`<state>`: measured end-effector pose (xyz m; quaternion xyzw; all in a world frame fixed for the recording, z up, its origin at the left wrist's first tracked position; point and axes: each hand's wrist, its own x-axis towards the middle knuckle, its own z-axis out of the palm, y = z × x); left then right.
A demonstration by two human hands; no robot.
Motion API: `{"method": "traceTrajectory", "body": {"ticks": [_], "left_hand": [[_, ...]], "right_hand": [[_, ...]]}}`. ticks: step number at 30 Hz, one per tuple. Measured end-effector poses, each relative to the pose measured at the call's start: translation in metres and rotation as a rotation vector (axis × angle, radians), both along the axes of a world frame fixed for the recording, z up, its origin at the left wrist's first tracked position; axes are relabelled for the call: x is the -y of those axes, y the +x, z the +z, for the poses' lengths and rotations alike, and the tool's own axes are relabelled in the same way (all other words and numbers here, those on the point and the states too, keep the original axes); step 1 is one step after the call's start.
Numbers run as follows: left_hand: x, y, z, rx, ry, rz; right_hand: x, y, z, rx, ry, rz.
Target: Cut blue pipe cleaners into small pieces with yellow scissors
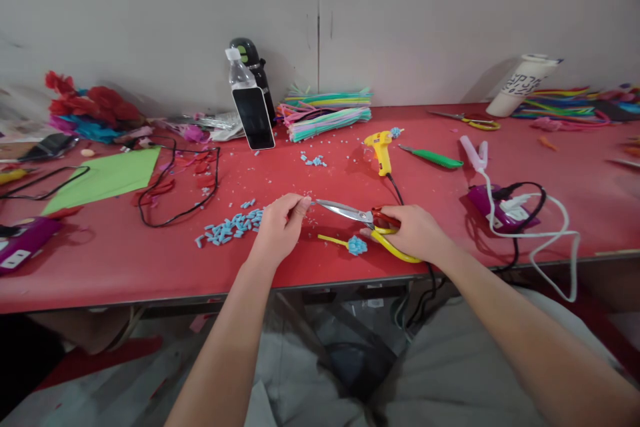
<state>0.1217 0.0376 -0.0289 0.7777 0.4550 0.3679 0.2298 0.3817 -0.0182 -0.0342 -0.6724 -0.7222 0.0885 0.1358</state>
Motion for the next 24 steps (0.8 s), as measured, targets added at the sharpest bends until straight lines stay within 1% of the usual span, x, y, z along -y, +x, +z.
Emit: {"method": "traceTrajectory", "body": {"ticks": [16, 24], "left_hand": [[0.0, 0.0006, -0.0001, -0.031, 0.014, -0.006], [0.0014, -0.0006, -0.0007, -0.009, 0.003, -0.007]], "right_hand": [[-0.001, -0.0002, 0.0003, 0.006, -0.004, 0.02], [-0.0018, -0.0002, 0.0007, 0.002, -0.008, -0.002]]}}
